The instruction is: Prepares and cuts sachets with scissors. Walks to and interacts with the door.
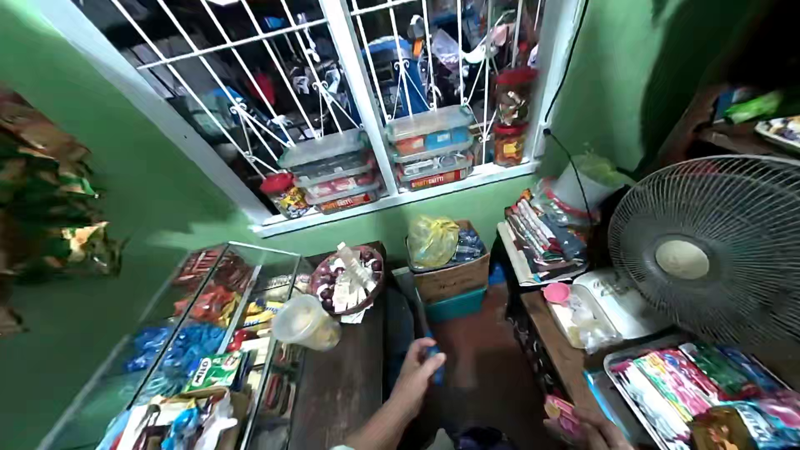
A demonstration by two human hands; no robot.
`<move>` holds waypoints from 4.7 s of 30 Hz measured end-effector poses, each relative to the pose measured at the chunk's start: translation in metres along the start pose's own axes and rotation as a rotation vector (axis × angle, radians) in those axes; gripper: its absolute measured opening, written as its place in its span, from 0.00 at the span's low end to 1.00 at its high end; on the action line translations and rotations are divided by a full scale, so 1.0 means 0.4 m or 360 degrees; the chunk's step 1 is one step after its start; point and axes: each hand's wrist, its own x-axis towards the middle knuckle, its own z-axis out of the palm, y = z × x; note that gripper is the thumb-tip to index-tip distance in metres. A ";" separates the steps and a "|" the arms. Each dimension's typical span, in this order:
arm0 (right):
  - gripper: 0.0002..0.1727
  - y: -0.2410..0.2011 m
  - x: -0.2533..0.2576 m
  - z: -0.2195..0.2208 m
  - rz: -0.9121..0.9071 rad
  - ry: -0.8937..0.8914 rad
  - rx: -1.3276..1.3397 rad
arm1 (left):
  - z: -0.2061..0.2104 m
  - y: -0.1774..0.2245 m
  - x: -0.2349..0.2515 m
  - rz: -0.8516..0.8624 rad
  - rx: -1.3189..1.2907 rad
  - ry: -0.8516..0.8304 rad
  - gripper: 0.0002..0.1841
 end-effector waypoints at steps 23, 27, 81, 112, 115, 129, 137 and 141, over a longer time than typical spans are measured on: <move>0.12 -0.165 0.025 0.117 0.0287 0.0785 0.0368 | 0.444 0.143 0.209 0.0930 0.1009 -0.2405 0.30; 0.12 -0.213 -0.037 0.149 0.0272 0.1026 0.0658 | 0.403 0.158 0.244 0.1048 0.0799 -0.2306 0.28; 0.51 -0.313 -0.517 0.327 0.0518 0.0749 0.0030 | 0.303 0.399 0.214 0.0177 0.0278 -0.2900 0.37; 0.36 -0.348 -0.442 0.310 0.0439 0.0233 0.0312 | 0.279 0.432 0.213 0.0270 0.0707 -0.3233 0.37; 0.35 -0.343 -0.443 0.312 0.0416 0.0235 0.0326 | 0.278 0.432 0.211 0.0320 0.0714 -0.3238 0.36; 0.24 -0.329 -0.445 0.323 0.0367 0.0410 0.0341 | 0.290 0.418 0.201 0.0254 0.0575 -0.3316 0.37; 0.29 -0.325 -0.425 0.332 0.0288 0.0355 0.0490 | 0.291 0.411 0.173 0.0124 0.0622 -0.3347 0.42; 0.20 -0.315 -0.428 0.338 0.0264 0.0473 0.0475 | 0.296 0.411 0.171 0.0126 0.0658 -0.3362 0.42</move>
